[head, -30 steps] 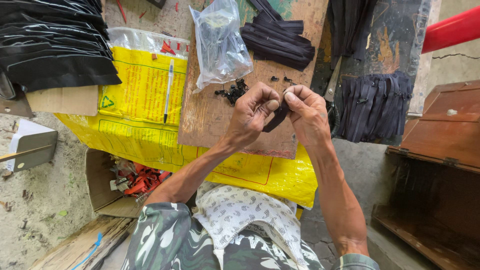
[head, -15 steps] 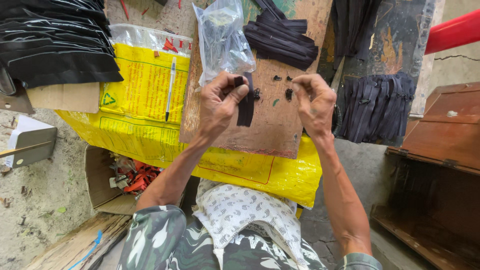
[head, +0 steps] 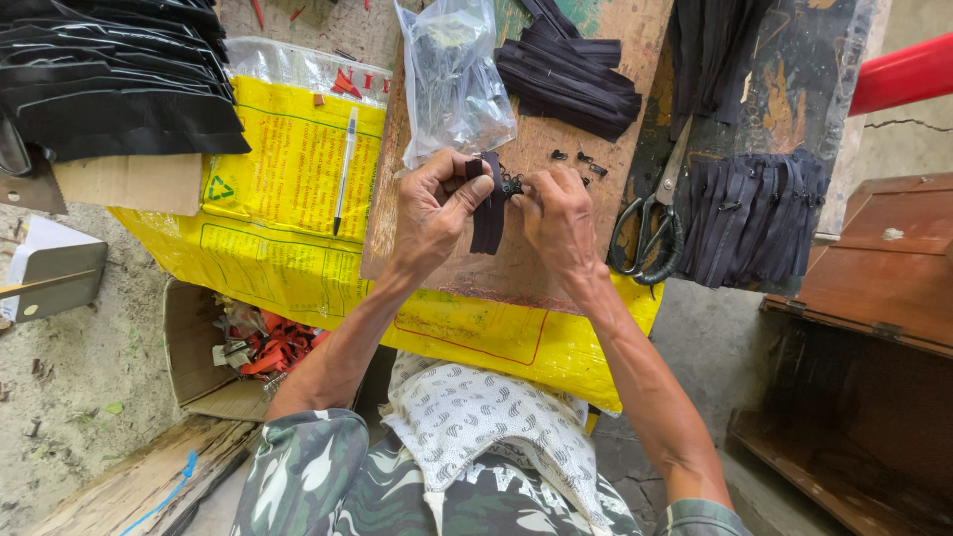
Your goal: The person sits at a workbench and attaches black zipper sliders to the ends of black zipper tape, threading the tape into each slider by hand and pressing it into place. They work through a pile of sliders one at a time, setting finished zippers onto a stack at the side of the bench.
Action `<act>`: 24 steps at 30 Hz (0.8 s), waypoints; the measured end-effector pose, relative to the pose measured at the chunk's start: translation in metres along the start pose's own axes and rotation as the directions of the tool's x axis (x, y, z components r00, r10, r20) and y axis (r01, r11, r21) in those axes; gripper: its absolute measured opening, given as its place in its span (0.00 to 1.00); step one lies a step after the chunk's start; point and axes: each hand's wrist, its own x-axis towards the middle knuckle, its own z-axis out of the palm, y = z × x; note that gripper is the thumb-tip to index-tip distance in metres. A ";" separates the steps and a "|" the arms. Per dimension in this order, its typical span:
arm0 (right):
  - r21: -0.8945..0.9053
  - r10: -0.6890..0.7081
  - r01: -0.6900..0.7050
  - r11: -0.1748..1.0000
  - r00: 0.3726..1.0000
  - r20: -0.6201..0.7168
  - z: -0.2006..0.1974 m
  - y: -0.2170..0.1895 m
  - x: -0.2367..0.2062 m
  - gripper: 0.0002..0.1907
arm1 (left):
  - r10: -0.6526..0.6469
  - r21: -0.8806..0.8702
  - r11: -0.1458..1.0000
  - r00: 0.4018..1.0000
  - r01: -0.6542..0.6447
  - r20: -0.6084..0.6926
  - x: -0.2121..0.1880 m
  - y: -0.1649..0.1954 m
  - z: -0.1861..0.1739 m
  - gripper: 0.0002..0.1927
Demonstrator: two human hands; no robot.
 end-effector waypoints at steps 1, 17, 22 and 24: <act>-0.011 0.020 -0.020 1.000 1.000 -0.002 0.000 -0.002 0.001 0.09 | -0.010 0.002 1.000 1.000 0.010 0.003 0.000 0.001 0.001 0.04; 0.527 0.393 -0.419 0.739 0.904 0.168 -0.031 0.036 -0.022 0.05 | -0.087 0.098 0.992 0.993 0.079 0.077 0.001 -0.007 0.016 0.08; 0.509 0.260 -0.271 0.817 0.961 0.094 -0.052 0.034 -0.026 0.06 | -0.134 0.045 0.991 0.983 0.129 0.129 0.002 -0.014 0.024 0.08; 0.378 0.178 -0.194 0.905 0.981 0.075 -0.061 0.033 -0.025 0.06 | -0.153 0.063 0.987 0.977 0.145 0.150 0.001 -0.017 0.025 0.08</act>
